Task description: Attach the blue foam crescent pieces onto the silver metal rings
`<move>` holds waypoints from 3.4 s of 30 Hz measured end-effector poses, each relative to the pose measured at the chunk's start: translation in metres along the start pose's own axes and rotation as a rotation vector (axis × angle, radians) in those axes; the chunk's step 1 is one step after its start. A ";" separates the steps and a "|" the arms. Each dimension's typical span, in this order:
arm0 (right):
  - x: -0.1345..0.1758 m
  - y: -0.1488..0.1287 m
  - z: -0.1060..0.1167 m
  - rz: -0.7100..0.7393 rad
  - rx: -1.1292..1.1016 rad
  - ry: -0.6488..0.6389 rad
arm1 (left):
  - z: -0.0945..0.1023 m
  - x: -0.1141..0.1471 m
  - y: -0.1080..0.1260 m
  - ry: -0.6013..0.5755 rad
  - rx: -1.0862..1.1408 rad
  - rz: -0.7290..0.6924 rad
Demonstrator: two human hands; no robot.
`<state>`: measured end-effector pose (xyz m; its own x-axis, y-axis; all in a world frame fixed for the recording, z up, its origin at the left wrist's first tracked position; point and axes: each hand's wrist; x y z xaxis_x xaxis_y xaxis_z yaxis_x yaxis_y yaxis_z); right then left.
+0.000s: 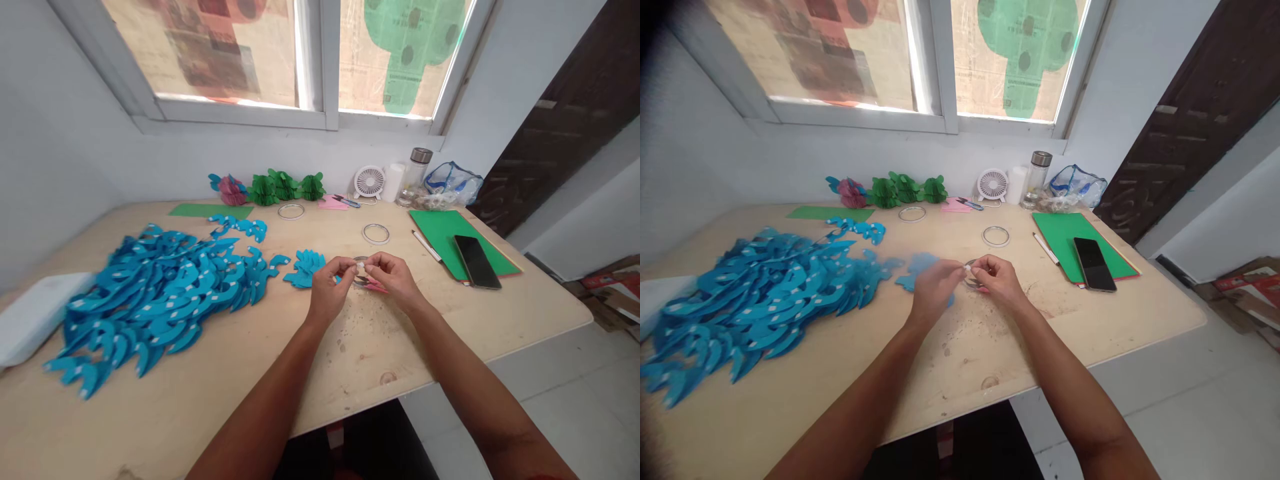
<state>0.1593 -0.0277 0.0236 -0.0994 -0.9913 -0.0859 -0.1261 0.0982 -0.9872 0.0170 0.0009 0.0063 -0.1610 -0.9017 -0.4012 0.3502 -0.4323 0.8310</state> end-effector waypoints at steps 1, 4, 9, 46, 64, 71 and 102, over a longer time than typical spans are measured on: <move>0.000 -0.001 -0.001 -0.007 -0.009 0.002 | 0.000 0.000 0.000 -0.002 -0.001 0.001; 0.001 -0.002 -0.002 -0.016 -0.027 0.008 | -0.001 0.000 0.000 -0.001 0.011 -0.001; -0.001 0.001 -0.002 -0.028 -0.031 0.019 | -0.002 0.001 -0.001 0.001 0.039 0.003; 0.001 0.013 -0.006 0.467 0.322 0.052 | -0.009 0.001 0.005 0.041 0.466 0.305; 0.001 0.013 -0.007 0.427 0.281 0.051 | -0.005 0.000 0.007 0.085 0.418 0.340; 0.000 0.015 -0.006 0.407 0.242 0.053 | -0.007 0.000 0.005 0.057 0.427 0.310; 0.005 0.009 -0.011 0.551 0.349 0.083 | -0.014 0.004 0.002 -0.004 0.414 0.320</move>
<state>0.1464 -0.0305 0.0157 -0.1356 -0.7929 -0.5941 0.2917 0.5411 -0.7887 0.0299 -0.0032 0.0015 -0.1098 -0.9888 -0.1013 -0.0113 -0.1007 0.9949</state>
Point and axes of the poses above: each hand's wrist, its own x-axis away from the middle knuckle, its own z-axis out of the back of the hand, y = z × x, and after that the axes turned 15 degrees about -x, right-handed
